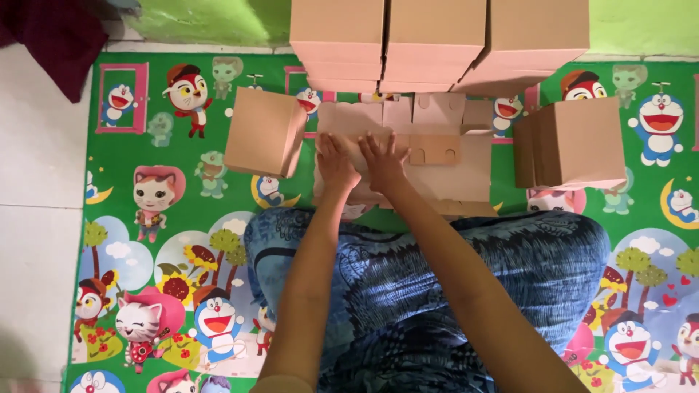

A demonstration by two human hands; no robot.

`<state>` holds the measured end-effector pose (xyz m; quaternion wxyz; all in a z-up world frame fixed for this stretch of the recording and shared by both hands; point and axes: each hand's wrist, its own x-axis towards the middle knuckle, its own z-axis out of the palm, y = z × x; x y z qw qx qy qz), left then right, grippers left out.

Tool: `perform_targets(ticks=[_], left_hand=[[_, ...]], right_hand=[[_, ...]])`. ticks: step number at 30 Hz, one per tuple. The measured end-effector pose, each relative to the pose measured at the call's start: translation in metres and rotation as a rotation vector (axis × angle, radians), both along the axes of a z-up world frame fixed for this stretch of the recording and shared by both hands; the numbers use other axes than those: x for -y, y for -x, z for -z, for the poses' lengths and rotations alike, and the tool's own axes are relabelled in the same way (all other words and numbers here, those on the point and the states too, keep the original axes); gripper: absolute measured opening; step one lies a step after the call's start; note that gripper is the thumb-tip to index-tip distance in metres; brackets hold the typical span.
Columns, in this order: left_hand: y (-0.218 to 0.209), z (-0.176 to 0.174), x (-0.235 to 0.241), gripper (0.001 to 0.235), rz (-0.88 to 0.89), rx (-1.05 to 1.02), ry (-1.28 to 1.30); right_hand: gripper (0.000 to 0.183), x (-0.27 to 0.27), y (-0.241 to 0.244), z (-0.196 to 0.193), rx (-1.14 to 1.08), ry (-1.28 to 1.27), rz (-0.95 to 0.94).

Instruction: Folding flat cardboard templates into small boxes and stacking them.

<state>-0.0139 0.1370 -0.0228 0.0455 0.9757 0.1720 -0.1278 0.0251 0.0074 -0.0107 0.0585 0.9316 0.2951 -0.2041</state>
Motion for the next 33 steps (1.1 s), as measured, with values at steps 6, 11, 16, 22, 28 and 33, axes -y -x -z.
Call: perform_targets(ticks=[6,11,16,22,28,33], left_hand=[[-0.010,-0.013,0.020,0.098,-0.139,0.006,-0.078],[-0.015,-0.011,0.017,0.104,-0.163,-0.043,-0.053],[-0.022,-0.014,0.014,0.108,-0.215,-0.022,0.025],[-0.027,0.010,0.004,0.123,-0.262,-0.024,0.179],[0.005,-0.042,0.017,0.110,-0.241,0.250,0.445],[0.018,-0.108,0.100,0.089,-0.006,0.612,0.540]], right_hand=[[0.133,0.001,-0.003,-0.013,-0.067,-0.008,0.018],[0.132,0.000,-0.005,-0.008,-0.103,-0.013,0.016],[0.126,0.001,-0.002,-0.008,-0.116,-0.054,0.026],[0.082,0.050,0.019,-0.025,-0.207,-0.537,0.095],[0.053,0.157,0.123,-0.111,0.043,-1.210,0.579],[0.026,0.196,0.178,-0.107,-0.122,-1.649,1.317]])
